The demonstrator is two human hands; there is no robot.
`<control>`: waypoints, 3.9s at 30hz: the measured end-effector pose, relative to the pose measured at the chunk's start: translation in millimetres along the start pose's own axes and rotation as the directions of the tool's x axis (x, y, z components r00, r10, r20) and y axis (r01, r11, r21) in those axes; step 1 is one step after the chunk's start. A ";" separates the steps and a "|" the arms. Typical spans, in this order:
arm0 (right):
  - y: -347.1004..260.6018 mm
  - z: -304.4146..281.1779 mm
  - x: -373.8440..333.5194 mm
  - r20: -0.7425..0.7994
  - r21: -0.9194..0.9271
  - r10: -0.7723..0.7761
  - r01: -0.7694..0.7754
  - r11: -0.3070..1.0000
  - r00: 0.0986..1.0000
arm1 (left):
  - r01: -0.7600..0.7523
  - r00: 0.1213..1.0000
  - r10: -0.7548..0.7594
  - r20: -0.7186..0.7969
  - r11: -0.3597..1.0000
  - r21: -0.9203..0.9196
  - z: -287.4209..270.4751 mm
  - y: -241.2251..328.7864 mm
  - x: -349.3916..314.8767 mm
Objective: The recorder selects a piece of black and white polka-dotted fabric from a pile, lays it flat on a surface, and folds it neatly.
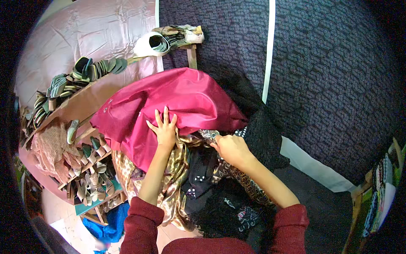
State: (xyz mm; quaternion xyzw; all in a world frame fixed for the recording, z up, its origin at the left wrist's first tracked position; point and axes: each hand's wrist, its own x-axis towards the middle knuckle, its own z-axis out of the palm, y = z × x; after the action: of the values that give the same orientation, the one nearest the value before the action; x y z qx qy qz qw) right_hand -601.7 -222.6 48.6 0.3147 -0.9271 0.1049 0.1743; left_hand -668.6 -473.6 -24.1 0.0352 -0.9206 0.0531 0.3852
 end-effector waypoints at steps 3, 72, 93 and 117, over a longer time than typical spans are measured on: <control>-9.4 -18.7 -7.2 -0.017 -0.011 -0.034 0.034 0.999 0.999 | -0.014 0.997 0.015 -0.077 1.000 0.009 2.8 -14.0 16.1; 72.5 167.5 68.5 0.015 0.312 0.844 -0.805 0.505 0.536 | 0.141 0.977 -0.099 0.188 0.965 -0.222 -59.2 52.9 4.6; 1.4 63.7 -149.2 -0.538 0.705 0.614 -0.091 0.704 0.578 | 0.132 0.989 -0.138 0.045 0.984 0.117 -10.4 53.1 20.5; 143.4 -117.0 -410.7 -0.990 0.013 0.116 -0.783 0.622 0.075 | 0.074 0.996 -0.092 -0.012 0.862 -0.501 -51.1 46.2 3.0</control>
State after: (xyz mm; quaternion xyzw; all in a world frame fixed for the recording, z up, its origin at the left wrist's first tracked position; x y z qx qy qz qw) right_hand -356.1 149.5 -16.2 -0.2058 -0.6582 0.0552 0.7220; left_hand -639.5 -421.5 10.4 -0.0271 -0.8936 -0.2030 0.3994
